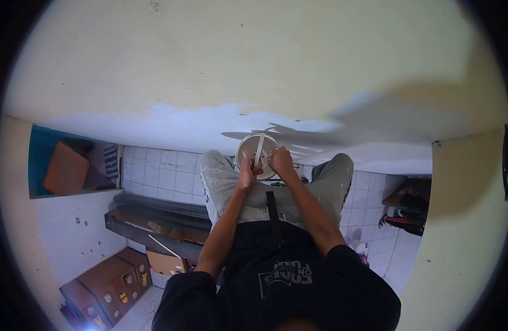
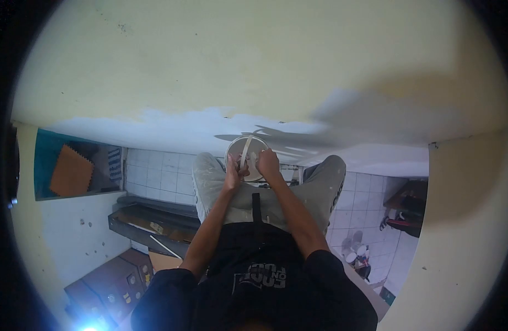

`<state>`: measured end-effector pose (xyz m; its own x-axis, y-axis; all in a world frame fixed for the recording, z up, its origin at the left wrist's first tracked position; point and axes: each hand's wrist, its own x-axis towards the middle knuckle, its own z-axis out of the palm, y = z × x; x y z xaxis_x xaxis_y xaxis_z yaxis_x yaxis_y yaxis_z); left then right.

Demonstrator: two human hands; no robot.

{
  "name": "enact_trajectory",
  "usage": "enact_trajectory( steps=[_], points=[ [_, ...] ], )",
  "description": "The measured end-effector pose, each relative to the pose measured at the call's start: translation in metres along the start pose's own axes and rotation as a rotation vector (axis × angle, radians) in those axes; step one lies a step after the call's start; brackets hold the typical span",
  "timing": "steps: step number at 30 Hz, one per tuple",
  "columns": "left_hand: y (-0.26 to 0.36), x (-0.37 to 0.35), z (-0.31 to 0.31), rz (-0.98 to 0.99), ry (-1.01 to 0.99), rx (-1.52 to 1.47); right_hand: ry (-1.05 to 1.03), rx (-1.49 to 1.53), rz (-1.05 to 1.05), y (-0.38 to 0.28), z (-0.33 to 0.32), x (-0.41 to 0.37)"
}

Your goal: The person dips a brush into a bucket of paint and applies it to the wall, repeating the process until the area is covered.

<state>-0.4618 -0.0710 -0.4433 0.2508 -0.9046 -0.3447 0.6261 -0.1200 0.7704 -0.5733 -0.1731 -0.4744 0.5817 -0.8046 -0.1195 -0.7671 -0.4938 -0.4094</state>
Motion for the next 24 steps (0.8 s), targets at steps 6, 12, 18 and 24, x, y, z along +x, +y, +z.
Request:
enact_trajectory(
  steps=[6,12,18,24],
  points=[
    [0.0,-0.003,-0.002,-0.029,0.039,-0.123,-0.042,-0.027,-0.036,-0.002,0.021,0.006],
    [-0.004,-0.003,-0.005,-0.021,0.01,-0.119,-0.023,-0.021,-0.112,0.005,0.04,0.009],
    [-0.001,-0.005,-0.007,0.004,-0.084,-0.051,-0.03,0.022,-0.019,-0.005,0.008,0.003],
    [-0.002,-0.004,0.0,0.026,-0.02,-0.024,0.131,0.17,0.033,0.031,-0.043,-0.022]
  ],
)
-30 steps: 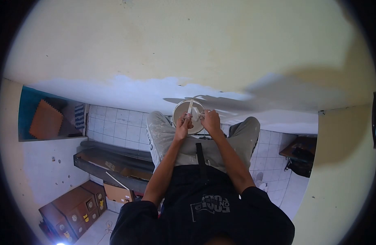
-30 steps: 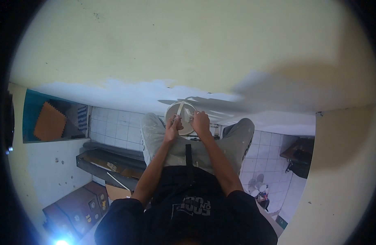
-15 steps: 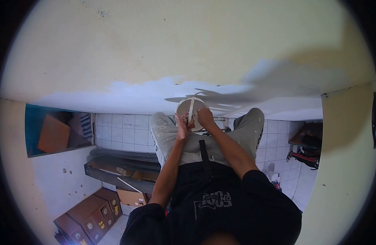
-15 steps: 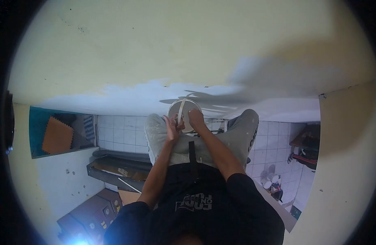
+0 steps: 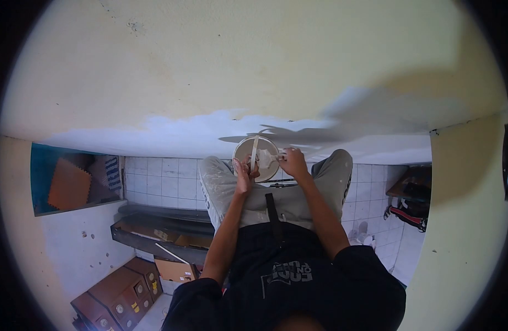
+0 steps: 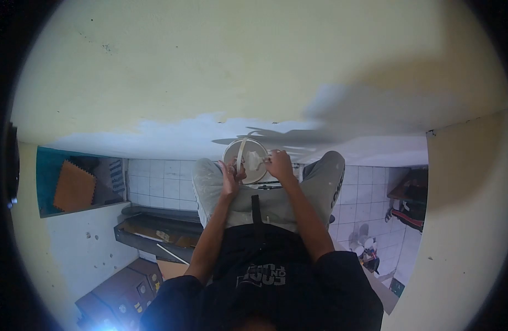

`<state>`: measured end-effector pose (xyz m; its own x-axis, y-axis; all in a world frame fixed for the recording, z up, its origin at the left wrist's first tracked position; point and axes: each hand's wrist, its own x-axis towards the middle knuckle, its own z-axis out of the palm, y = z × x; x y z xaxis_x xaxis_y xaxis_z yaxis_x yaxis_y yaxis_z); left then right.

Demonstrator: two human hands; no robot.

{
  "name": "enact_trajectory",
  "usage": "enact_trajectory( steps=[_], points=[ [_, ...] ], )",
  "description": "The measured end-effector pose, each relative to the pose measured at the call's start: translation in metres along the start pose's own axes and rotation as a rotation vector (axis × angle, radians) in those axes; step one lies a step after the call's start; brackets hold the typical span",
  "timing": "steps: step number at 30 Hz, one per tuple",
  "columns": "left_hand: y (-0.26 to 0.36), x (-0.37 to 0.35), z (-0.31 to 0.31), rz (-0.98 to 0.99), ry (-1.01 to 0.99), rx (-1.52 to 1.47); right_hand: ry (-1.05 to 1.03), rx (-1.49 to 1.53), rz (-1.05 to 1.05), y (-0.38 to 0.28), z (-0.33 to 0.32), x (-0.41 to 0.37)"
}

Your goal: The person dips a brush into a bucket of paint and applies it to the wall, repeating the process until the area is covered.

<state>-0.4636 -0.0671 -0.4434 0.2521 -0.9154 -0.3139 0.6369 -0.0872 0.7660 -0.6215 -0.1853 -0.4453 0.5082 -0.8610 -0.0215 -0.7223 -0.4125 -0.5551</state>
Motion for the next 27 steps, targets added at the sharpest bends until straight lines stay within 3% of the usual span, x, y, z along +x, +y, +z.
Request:
enact_trajectory(
  steps=[4,7,9,12,15,18,24,27],
  points=[
    [-0.003,0.001,-0.004,0.036,-0.083,0.034,-0.114,-0.247,0.07,0.014,-0.015,-0.027],
    [-0.005,0.001,0.0,0.025,-0.065,0.073,-0.043,-0.303,0.09,0.005,0.007,-0.049],
    [-0.005,0.0,0.002,0.03,-0.029,0.099,-0.101,-0.252,0.058,-0.002,0.008,-0.05],
    [-0.004,-0.002,0.007,0.003,0.238,0.031,-0.142,-0.251,0.099,-0.008,-0.007,-0.041],
    [0.003,-0.001,-0.009,-0.016,0.104,0.025,-0.201,-0.243,0.174,-0.008,-0.013,-0.041],
    [0.002,0.0,-0.007,0.01,0.133,0.134,-0.255,-0.178,0.219,-0.006,-0.012,-0.047],
    [0.001,0.002,-0.011,0.023,0.093,0.08,-0.282,-0.164,0.309,-0.012,-0.025,-0.045],
    [0.002,0.001,-0.01,-0.006,0.218,-0.019,-0.312,-0.139,0.287,-0.011,-0.023,-0.043]
  ],
)
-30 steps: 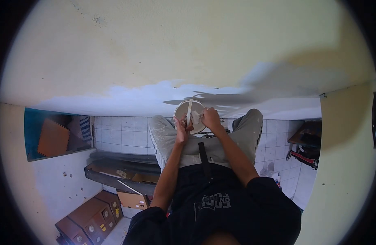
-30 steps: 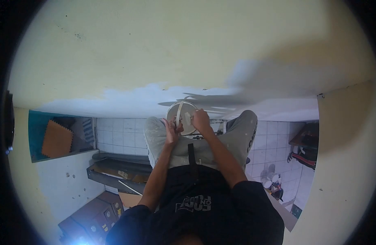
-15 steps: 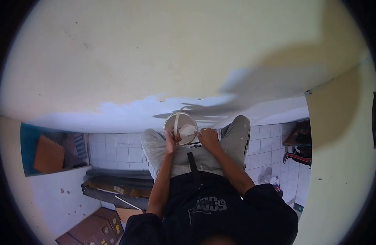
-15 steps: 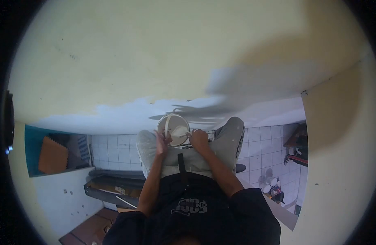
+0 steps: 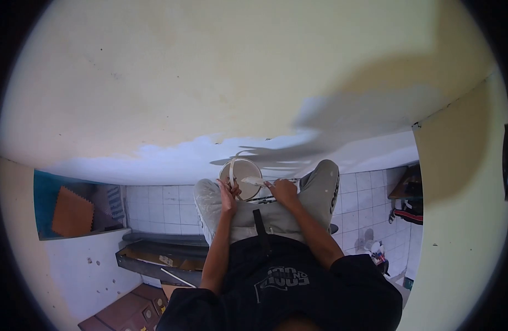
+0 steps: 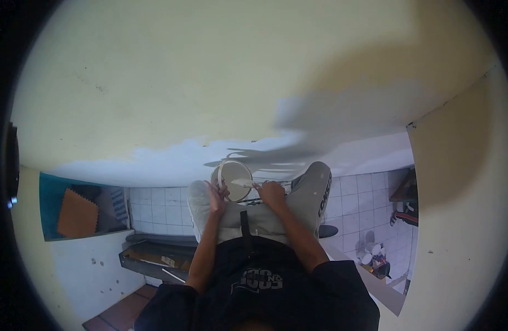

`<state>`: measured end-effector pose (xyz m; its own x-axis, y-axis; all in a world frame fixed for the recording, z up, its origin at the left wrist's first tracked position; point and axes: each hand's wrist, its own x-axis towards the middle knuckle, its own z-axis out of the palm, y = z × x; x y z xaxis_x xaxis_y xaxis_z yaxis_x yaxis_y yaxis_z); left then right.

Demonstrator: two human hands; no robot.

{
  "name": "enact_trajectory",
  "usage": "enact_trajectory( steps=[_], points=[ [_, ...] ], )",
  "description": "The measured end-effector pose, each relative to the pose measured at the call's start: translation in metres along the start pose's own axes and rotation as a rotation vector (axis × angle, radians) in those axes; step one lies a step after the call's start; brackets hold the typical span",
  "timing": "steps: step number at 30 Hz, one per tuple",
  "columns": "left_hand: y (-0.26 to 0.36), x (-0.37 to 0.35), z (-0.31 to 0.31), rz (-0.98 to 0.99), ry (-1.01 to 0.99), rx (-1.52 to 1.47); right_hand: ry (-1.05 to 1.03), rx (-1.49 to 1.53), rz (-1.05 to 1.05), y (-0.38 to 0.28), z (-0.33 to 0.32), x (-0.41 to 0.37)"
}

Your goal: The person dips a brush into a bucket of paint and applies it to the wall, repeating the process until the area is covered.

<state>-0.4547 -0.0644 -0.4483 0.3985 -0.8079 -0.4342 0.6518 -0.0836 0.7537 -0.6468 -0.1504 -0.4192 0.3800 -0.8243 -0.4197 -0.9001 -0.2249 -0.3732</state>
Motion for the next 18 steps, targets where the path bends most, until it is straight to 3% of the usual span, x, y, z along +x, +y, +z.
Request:
enact_trajectory(
  steps=[4,7,10,13,18],
  points=[
    [0.003,-0.002,-0.001,0.033,0.016,-0.007,0.051,0.104,0.027,0.01,-0.001,-0.003],
    [0.004,-0.001,0.0,0.055,0.068,-0.019,-0.227,0.432,0.036,0.032,-0.019,0.003],
    [0.005,-0.001,0.007,0.051,0.124,-0.008,-0.448,0.852,0.225,0.038,-0.032,-0.001],
    [0.005,0.0,0.007,0.056,0.13,-0.008,-0.58,1.157,0.186,0.033,-0.041,-0.007],
    [0.005,-0.002,0.007,0.08,0.08,-0.034,-0.609,1.236,0.148,0.028,-0.041,-0.007]
  ],
)
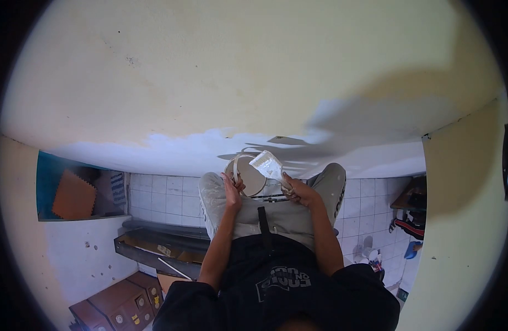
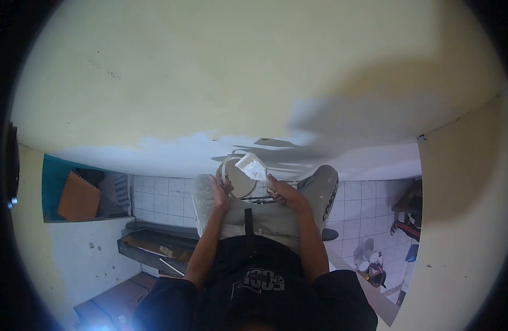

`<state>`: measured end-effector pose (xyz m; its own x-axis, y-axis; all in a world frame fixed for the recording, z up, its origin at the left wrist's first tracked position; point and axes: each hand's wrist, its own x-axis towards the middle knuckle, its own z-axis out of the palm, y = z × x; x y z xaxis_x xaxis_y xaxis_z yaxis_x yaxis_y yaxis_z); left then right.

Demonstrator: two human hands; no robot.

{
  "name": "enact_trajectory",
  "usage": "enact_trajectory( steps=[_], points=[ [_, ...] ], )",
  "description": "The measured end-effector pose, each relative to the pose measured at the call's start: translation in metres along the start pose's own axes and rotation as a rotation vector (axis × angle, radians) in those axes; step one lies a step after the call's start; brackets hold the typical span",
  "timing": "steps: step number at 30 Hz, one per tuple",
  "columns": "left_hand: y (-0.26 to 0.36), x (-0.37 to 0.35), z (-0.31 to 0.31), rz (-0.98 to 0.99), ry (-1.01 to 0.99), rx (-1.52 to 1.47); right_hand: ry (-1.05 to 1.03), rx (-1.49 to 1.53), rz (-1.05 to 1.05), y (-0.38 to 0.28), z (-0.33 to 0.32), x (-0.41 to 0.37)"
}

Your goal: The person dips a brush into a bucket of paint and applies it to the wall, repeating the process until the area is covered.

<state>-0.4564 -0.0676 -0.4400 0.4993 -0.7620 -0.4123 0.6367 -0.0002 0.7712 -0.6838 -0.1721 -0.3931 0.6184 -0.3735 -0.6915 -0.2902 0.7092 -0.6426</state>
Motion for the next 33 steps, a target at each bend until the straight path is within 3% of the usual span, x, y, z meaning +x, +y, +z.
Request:
enact_trajectory(
  steps=[1,4,7,13,19,21,25,28,31,33],
  points=[
    [0.0,0.0,0.0,-0.005,-0.015,0.001,-0.003,-0.017,-0.004,0.004,-0.003,0.007],
    [0.002,-0.001,0.001,-0.024,-0.01,0.005,0.267,-0.553,0.043,0.023,-0.002,0.036],
    [0.001,-0.002,0.006,-0.032,0.042,0.011,0.242,-1.03,-0.149,0.034,0.005,0.054],
    [0.003,-0.003,0.005,-0.004,-0.058,0.068,0.439,-1.089,-0.223,0.042,0.021,0.056],
    [0.001,0.0,0.006,0.001,-0.092,0.096,0.403,-1.138,-0.273,0.035,0.033,0.049],
    [-0.003,-0.003,0.005,-0.007,-0.03,0.105,0.447,-1.164,-0.291,0.04,0.038,0.052],
    [0.001,-0.001,0.004,0.003,-0.124,0.106,0.593,-1.136,-0.41,0.047,0.042,0.055],
    [0.0,-0.005,0.005,-0.005,-0.093,0.087,0.56,-1.175,-0.385,0.043,0.042,0.048],
    [-0.002,-0.004,0.005,-0.017,-0.067,0.109,0.227,-0.984,-0.34,0.042,0.022,0.055],
    [-0.004,-0.001,-0.004,-0.043,-0.108,0.112,0.063,-0.582,-0.267,0.045,0.011,0.054]
  ],
)
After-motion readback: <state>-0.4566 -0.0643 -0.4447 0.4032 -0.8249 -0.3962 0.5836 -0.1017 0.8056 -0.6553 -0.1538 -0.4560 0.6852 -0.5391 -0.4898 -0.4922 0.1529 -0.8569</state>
